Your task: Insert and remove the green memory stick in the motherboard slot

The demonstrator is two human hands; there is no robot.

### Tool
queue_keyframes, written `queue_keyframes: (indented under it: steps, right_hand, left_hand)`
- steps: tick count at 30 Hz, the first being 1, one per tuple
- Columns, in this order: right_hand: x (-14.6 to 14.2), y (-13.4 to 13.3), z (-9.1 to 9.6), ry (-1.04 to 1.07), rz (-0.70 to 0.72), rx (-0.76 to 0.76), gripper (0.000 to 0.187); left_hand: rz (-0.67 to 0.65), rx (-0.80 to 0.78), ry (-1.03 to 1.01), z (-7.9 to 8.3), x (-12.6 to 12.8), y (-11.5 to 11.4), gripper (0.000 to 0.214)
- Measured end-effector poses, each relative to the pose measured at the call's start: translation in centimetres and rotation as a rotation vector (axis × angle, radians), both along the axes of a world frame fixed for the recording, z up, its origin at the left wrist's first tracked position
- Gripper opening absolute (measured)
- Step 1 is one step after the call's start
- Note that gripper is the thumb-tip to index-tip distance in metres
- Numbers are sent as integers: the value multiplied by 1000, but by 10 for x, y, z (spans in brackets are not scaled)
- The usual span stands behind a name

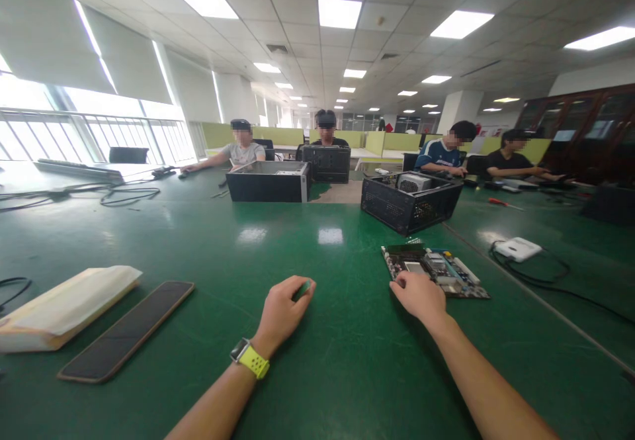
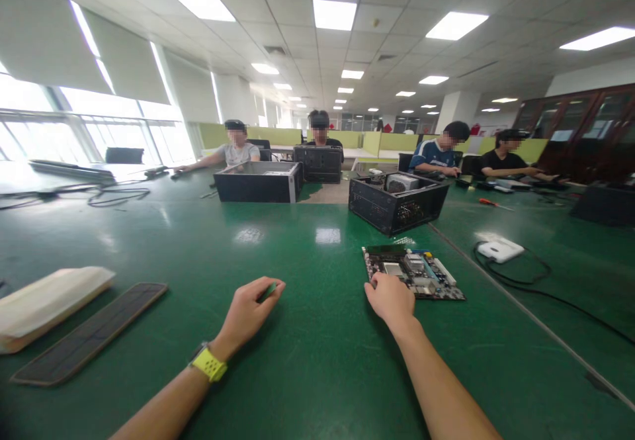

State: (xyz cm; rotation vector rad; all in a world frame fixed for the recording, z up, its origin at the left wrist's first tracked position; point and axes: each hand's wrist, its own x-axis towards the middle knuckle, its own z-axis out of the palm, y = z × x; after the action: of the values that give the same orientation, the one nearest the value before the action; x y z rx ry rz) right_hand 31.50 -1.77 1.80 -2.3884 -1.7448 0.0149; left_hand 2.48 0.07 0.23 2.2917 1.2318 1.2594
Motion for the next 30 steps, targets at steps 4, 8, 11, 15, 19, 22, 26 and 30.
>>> queue_keyframes:
  steps: [4, 8, 11, 15, 19, 22, 26, 30]
  right_hand:
    - [-11, -9, 3, 14, 86, -2, 33]
    - [-39, -32, 13, 230, 475, -94, 35]
    - [-56, -46, 19, 688, 862, -386, 48]
    - [-56, -37, 13, 890, 758, 4, 42]
    - [-36, -12, -7, 501, 553, 412, 35]
    - [-28, -1, -21, 422, 575, 302, 39]
    - [-32, 0, -26, 386, 574, 232, 23]
    - [-35, -2, -24, 382, 532, 180, 19]
  left_hand:
    - [-21, 8, 28, -1, 1, 0, 20]
    - [-34, 11, 85, -1, 3, 0, 15]
    - [-52, 17, 106, -2, 4, 0, 9]
    - [-12, -31, 140, -4, 4, -1, 21]
    - [-9, -123, 191, -6, 3, -3, 34]
    - [-41, -156, 221, -6, 3, -3, 38]
    - [-51, -145, 242, -5, 3, -3, 33]
    - [-73, -119, 263, -4, 2, -5, 20]
